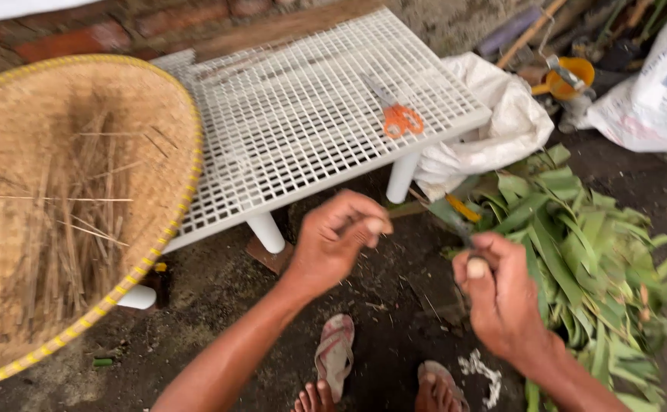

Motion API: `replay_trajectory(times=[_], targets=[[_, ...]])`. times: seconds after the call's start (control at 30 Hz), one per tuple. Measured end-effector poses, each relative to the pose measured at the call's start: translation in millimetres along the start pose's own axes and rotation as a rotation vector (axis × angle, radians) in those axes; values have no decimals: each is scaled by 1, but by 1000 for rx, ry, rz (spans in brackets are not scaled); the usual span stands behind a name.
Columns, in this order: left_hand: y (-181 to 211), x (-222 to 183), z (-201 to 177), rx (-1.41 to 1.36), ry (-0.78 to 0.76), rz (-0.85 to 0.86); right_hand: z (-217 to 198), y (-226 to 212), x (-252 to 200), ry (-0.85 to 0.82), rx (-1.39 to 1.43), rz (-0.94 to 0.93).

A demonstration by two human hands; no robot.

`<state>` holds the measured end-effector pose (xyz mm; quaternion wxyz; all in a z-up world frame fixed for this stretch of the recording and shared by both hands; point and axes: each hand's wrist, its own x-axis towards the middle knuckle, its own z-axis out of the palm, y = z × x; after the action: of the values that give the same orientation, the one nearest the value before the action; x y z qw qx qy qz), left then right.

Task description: Stripping the leafy part from palm leaf midribs using a small knife to prepare them for broom making.

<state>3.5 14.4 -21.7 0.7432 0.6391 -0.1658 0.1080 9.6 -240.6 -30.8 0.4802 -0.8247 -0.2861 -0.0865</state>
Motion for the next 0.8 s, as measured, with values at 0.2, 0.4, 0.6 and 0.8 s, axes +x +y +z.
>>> replay_trajectory(times=[0.2, 0.4, 0.6, 0.8], targets=[[0, -7, -15, -52, 101, 59, -35, 54, 2, 198, -246, 165], [-32, -18, -25, -271, 193, -129, -27, 180, -56, -15, -212, 483], [-59, -18, -14, -267, 174, -305, 34, 246, -131, -183, -283, 745], [-60, -21, -13, -343, 204, -390, 77, 346, -182, -164, -248, 865]])
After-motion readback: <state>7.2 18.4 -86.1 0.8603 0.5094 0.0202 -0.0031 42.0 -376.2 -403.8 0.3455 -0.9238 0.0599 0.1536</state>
